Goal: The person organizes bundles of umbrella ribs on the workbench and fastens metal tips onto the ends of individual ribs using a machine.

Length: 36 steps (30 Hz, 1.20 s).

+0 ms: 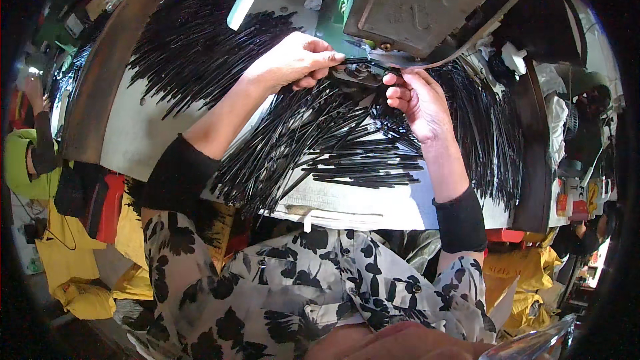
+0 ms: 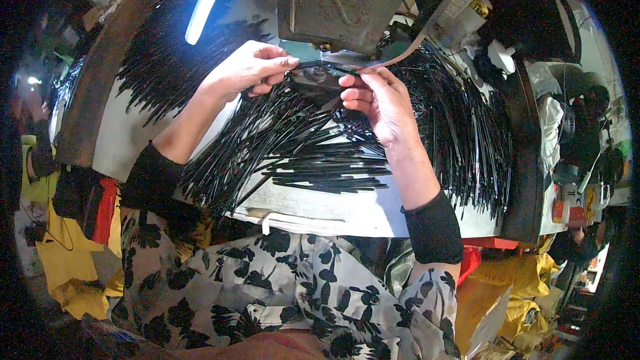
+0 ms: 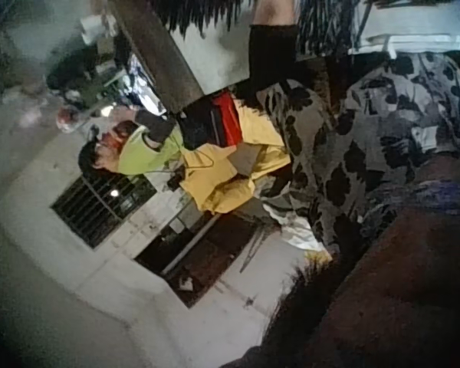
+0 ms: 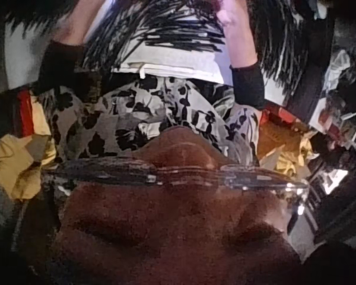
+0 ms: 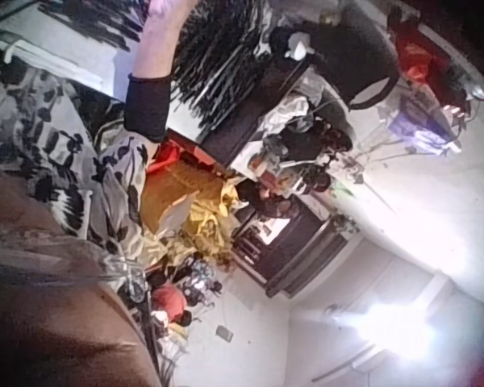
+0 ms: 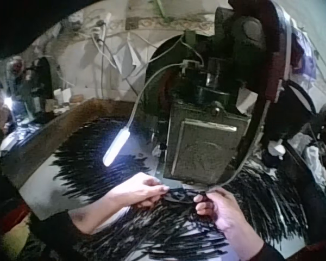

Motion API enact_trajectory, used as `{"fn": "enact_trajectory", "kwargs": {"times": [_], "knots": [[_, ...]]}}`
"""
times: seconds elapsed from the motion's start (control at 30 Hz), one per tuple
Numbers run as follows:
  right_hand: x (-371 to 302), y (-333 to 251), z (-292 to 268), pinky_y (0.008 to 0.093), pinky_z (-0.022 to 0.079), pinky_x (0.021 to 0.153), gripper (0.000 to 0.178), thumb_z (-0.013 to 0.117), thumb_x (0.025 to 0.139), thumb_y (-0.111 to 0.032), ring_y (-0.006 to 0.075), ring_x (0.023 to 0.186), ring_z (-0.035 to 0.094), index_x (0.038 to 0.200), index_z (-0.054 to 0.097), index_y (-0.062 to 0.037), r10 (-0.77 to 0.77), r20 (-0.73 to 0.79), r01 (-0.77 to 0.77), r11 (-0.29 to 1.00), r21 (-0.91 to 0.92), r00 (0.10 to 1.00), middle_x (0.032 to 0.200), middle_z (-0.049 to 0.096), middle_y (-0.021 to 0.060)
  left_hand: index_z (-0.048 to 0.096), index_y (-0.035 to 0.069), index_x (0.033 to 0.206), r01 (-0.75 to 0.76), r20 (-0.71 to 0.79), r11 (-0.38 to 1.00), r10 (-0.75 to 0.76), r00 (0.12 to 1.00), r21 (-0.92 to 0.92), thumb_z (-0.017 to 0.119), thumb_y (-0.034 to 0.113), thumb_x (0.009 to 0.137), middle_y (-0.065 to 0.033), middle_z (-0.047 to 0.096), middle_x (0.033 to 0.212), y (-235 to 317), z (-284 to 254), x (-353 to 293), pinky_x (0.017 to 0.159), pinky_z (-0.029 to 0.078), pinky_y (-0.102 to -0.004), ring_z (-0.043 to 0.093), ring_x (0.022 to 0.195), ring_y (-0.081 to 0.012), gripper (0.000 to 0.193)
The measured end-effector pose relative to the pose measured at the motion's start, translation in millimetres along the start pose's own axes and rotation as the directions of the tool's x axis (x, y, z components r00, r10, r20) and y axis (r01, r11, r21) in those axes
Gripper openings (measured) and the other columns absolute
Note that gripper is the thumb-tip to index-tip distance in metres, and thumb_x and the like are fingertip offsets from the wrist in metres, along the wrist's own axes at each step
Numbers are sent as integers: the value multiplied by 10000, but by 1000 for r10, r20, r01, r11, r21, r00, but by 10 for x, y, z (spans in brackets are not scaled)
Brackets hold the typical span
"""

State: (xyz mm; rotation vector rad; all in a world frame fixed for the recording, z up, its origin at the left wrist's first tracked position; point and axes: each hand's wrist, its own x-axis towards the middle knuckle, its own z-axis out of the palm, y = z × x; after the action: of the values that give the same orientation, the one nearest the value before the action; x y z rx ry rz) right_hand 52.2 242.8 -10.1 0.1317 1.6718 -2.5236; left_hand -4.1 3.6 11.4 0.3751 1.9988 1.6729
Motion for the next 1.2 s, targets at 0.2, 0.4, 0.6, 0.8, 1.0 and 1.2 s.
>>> {"fn": "enact_trajectory", "kwargs": {"times": [0.2,0.4,0.6,0.8,1.0,1.2], "knots": [[39,7,-16,280,566,591,182,505,905,-124,185,667,650,1023,535,12,30,-25,-30,999,-25,999,861,641,170,624,-29,917,-24,50,999,22,998,36,618,306,863,58,375,533,-23,-19,16,371,213,-196,308,417,-19,339],[94,24,-129,296,571,601,222,484,902,-118,199,688,648,1061,538,27,27,47,-29,999,45,999,887,644,173,626,-39,920,-43,39,996,40,998,78,622,314,859,67,341,532,25,1,23,382,191,-198,277,430,-13,358],[111,58,-179,324,575,643,214,488,900,-114,212,746,654,1057,546,17,37,83,-43,997,64,996,925,644,162,624,-31,911,-77,35,994,74,997,78,622,315,859,72,342,545,44,-15,-13,387,194,-195,278,447,-14,350],[-58,7,21,260,440,793,253,640,829,-139,121,848,564,1027,583,8,-420,31,354,720,-597,907,932,629,80,634,-15,904,-52,124,976,27,992,209,603,316,872,83,322,522,101,-78,-94,388,203,-202,264,442,-17,335],[-303,26,320,339,443,715,191,661,749,-131,285,768,577,926,655,-57,-340,571,608,2,-794,747,867,632,108,647,6,895,-76,183,934,12,983,349,639,373,830,40,420,511,71,76,-203,404,289,-209,381,451,-36,373],[-357,0,272,302,453,637,203,626,783,-114,201,662,582,960,652,-17,-285,362,428,219,-877,887,753,629,106,665,37,835,-160,-31,507,348,937,847,670,440,739,-112,631,675,-58,-48,-284,626,482,-327,619,636,-252,415]]}}
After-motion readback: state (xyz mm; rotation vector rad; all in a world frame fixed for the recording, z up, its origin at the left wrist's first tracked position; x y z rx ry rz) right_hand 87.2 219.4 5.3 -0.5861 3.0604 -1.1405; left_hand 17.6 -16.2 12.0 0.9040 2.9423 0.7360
